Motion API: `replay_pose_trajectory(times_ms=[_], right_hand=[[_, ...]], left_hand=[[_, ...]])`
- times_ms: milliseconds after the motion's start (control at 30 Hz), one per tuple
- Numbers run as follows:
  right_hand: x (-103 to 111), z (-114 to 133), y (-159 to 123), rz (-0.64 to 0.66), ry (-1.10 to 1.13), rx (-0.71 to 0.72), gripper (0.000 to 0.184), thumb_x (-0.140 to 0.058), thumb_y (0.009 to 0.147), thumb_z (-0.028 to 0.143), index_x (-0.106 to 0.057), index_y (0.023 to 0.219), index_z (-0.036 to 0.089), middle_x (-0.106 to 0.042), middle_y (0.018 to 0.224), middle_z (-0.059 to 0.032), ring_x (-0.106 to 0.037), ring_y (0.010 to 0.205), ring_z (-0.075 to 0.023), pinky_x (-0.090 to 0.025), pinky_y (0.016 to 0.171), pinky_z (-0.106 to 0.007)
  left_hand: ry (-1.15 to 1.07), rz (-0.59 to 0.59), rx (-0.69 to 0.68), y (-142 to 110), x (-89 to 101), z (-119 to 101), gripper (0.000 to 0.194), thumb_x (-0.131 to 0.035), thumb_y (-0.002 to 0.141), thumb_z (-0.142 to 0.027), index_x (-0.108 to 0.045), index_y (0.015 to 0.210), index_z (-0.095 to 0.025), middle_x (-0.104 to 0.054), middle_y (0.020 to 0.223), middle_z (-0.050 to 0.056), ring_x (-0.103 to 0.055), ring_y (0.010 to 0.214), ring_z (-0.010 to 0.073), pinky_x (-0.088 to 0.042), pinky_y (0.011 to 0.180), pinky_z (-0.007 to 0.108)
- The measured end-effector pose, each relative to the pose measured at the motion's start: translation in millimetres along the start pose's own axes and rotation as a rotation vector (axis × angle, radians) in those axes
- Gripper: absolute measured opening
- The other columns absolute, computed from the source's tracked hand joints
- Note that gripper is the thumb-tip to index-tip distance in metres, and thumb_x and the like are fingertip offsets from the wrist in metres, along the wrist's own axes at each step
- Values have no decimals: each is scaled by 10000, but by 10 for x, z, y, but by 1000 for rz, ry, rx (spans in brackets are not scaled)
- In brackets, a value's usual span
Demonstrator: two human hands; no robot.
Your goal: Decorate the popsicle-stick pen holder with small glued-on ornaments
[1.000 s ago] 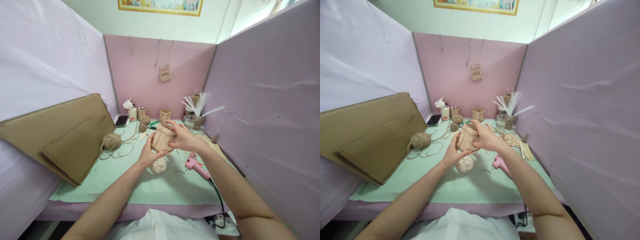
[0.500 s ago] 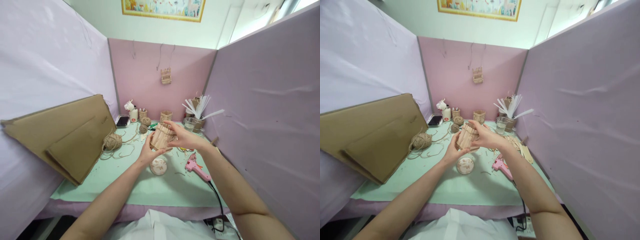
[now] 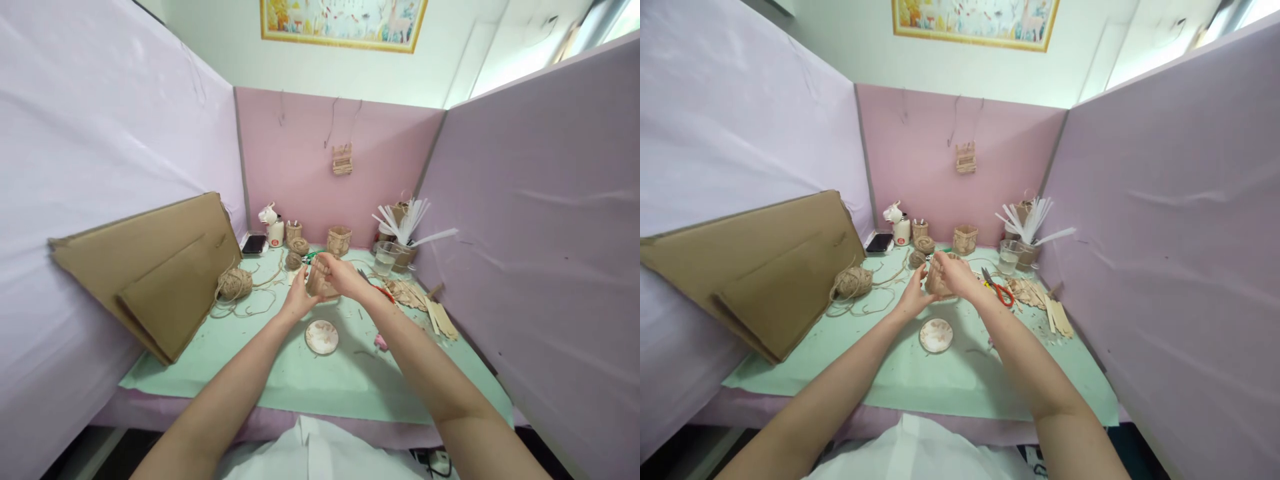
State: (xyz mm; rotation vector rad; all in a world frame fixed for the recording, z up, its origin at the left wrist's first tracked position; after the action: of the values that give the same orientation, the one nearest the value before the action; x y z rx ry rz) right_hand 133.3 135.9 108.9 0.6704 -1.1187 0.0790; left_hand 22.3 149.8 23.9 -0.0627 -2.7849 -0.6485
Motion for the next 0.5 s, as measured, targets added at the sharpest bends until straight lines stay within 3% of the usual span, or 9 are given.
replay_pose_trajectory(times_ms=[200,500], right_hand=[[-16,-161,25,9,16,-68,603,-599,725,96,-447,1291,238,-695,981,-53,-640,844,-205,-450,710,-279],[-3,-214,78,14,101,-130,567,-602,737,79,-459,1272,202,-679,1051,-94,-635,869,-204,-461,732,-297]], left_hand=[[47,-43,7,-39,96,-110,945,-786,486,-217,-375,1335,-177,-458,1306,159,-440,1223,306,-306,1039,465],[94,-150,21,-34,272,-68,726,-677,642,-248,-386,1303,-170,-531,1176,132,-490,1144,261,-368,975,434]])
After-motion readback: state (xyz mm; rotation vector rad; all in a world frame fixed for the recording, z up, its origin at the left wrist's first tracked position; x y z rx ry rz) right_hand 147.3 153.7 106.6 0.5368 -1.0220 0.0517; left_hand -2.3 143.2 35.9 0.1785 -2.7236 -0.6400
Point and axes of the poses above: each hand's wrist, its own y-axis towards the middle knuckle, its own x-axis out of the back of the hand, z = x × y, the point moved 10 cm from there along y, towards the middle knuckle
